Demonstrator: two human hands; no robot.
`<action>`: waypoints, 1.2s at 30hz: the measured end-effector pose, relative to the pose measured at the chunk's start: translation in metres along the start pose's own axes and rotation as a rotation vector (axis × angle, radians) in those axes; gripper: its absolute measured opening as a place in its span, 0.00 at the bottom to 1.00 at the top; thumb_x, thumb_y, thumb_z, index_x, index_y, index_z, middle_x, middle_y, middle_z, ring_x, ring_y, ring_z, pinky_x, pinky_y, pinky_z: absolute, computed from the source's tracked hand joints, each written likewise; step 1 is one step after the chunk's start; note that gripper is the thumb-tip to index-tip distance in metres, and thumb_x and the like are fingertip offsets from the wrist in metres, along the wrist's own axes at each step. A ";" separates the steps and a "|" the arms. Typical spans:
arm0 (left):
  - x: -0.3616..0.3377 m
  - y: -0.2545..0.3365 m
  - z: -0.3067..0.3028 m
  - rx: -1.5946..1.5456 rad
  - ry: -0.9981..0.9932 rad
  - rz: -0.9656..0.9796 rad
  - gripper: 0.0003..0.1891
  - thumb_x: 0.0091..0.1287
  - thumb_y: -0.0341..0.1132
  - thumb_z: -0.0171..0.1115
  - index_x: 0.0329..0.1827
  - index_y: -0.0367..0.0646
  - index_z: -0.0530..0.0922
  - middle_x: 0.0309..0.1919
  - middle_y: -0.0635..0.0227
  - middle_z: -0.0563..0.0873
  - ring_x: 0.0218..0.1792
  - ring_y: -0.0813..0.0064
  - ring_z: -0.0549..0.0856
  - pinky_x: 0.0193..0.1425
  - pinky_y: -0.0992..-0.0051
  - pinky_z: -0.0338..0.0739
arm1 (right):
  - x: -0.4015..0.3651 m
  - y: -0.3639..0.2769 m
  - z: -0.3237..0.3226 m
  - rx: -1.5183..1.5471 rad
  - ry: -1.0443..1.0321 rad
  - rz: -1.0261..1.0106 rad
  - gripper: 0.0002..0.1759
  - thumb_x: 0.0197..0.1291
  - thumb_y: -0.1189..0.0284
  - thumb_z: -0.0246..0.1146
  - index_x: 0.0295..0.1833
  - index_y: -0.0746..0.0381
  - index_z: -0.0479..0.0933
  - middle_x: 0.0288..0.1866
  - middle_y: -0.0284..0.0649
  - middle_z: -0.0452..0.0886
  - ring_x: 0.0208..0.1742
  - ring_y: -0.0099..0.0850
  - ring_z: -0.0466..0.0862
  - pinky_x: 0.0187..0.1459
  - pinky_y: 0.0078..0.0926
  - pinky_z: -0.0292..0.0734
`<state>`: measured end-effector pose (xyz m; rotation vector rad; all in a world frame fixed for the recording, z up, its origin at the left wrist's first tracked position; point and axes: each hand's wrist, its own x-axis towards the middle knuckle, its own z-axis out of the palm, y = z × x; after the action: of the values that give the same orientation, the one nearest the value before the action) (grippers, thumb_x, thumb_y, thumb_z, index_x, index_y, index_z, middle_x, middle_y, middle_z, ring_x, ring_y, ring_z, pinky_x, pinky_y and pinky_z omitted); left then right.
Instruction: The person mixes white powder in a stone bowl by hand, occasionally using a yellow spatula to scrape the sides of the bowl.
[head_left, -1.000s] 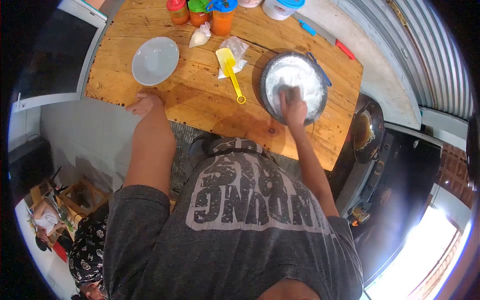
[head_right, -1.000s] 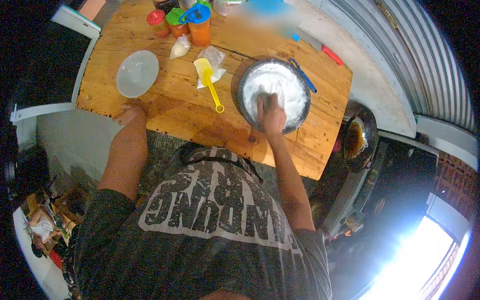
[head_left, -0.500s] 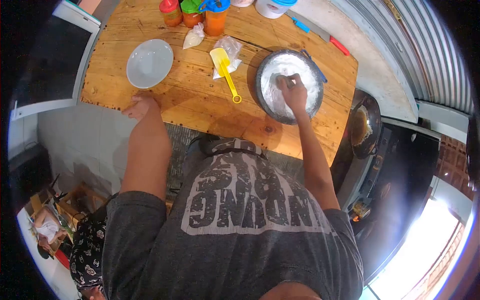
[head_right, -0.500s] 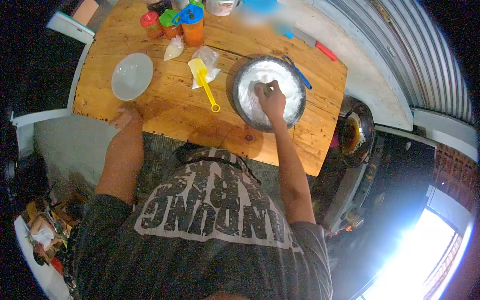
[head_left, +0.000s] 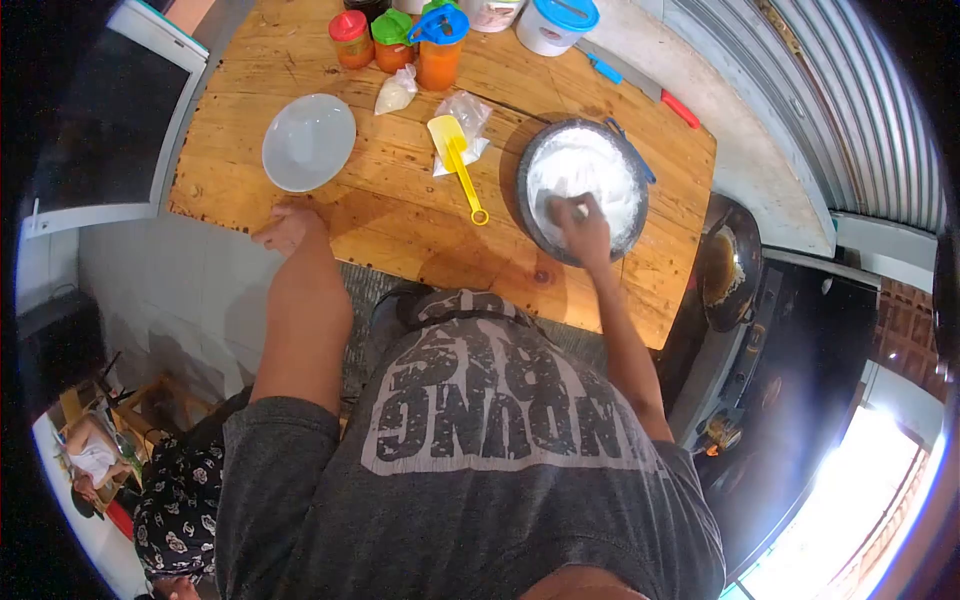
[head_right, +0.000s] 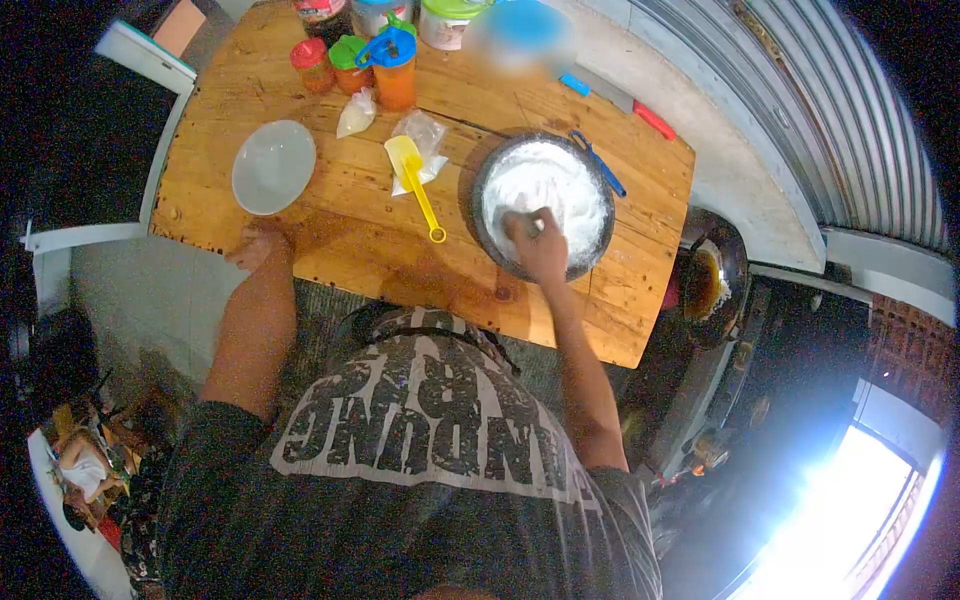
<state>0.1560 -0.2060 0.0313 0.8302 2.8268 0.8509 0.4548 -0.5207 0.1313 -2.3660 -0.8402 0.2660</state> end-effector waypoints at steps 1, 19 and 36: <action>0.000 -0.001 -0.005 0.006 -0.005 0.009 0.32 0.60 0.52 0.49 0.63 0.43 0.59 0.44 0.54 0.77 0.36 0.52 0.83 0.35 0.51 0.76 | -0.017 -0.017 -0.001 -0.037 -0.036 0.024 0.21 0.56 0.53 0.65 0.43 0.59 0.73 0.24 0.53 0.80 0.25 0.53 0.81 0.29 0.45 0.75; 0.002 -0.008 -0.001 0.015 0.022 0.107 0.32 0.62 0.53 0.50 0.60 0.36 0.59 0.42 0.50 0.78 0.40 0.48 0.83 0.40 0.50 0.78 | 0.142 0.057 -0.049 0.015 -0.169 0.037 0.28 0.52 0.48 0.66 0.37 0.67 0.80 0.30 0.51 0.84 0.35 0.42 0.85 0.39 0.34 0.77; 0.005 -0.001 -0.012 0.046 -0.101 -0.016 0.29 0.62 0.52 0.52 0.56 0.39 0.63 0.43 0.51 0.78 0.40 0.52 0.83 0.37 0.56 0.78 | 0.126 0.001 -0.041 -0.261 -0.489 -0.142 0.29 0.52 0.46 0.64 0.45 0.60 0.79 0.38 0.51 0.84 0.42 0.47 0.84 0.44 0.41 0.77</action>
<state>0.1493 -0.2098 0.0415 0.8302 2.7709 0.7226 0.5691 -0.4617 0.1653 -2.4999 -1.3336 0.7351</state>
